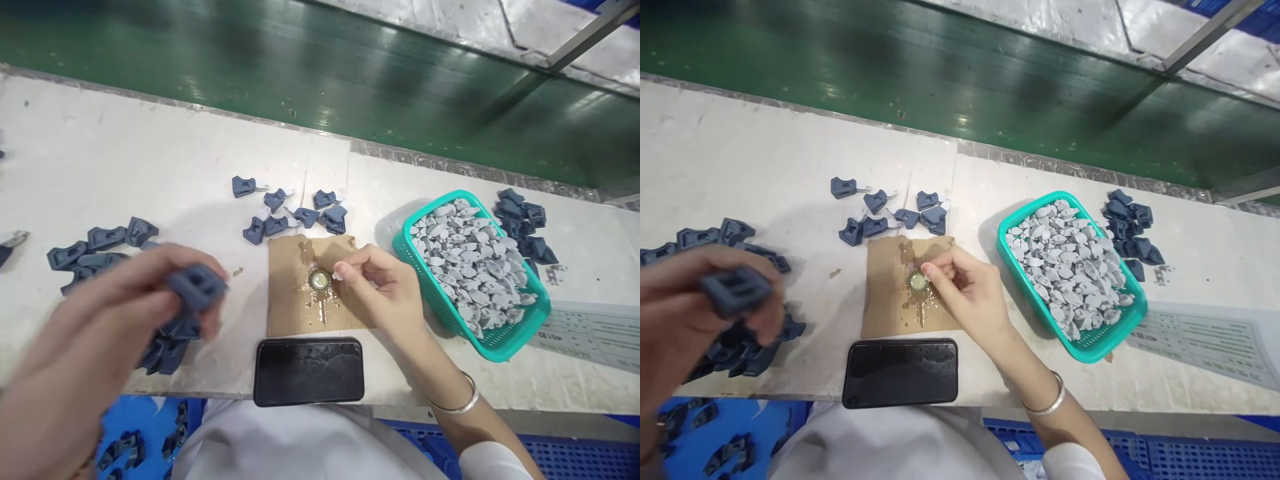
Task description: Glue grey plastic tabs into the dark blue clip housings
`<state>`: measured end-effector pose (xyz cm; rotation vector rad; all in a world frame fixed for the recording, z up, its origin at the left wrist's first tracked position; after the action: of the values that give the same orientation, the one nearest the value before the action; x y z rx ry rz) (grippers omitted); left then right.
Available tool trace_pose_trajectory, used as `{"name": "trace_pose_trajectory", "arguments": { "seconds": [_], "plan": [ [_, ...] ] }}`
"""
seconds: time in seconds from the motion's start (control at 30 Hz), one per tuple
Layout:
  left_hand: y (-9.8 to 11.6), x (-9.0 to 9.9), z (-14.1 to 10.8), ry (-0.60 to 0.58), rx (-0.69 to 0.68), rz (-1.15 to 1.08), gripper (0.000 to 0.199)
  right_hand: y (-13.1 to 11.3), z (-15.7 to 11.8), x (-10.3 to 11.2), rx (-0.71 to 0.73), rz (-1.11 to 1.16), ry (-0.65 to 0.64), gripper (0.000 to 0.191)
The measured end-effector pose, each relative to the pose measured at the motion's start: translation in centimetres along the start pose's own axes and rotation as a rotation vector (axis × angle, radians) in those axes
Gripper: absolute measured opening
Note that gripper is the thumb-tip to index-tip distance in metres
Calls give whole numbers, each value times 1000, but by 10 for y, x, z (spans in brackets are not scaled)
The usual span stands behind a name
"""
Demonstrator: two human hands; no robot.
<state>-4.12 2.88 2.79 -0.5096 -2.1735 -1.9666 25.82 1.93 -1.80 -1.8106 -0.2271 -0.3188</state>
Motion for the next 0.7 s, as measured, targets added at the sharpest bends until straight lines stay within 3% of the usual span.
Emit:
{"name": "trace_pose_trajectory", "arguments": {
  "seconds": [0.03,0.13,0.23,0.43,0.57,0.7],
  "plan": [
    [7,-20,-9,-95,42,-242,21,1,-1,-2,71,-97,-3,22],
    [16,-67,-25,-149,224,-692,19,4,-2,-8,292,-319,-43,21],
    [10,-89,-30,-154,287,-822,18,8,1,-12,423,-422,-72,21],
    [-3,-97,-35,-174,306,-884,26,12,3,-13,478,-460,-58,20],
    [-4,-98,-39,-115,312,-831,24,12,2,-15,467,-459,-76,23],
    [-9,-99,-39,-61,244,-766,28,11,0,-14,257,-268,-74,22]
  ]
}}
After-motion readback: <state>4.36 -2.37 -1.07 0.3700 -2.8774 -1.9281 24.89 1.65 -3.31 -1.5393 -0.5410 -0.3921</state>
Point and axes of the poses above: each hand's wrist, its own z-axis towards the middle knuckle, its own x-axis out of the back of the hand, y = z × x, the point moved 1 cm from there along z, towards the middle knuckle, and after that the axes turned 15 degrees about -x, right-handed, at the moved point
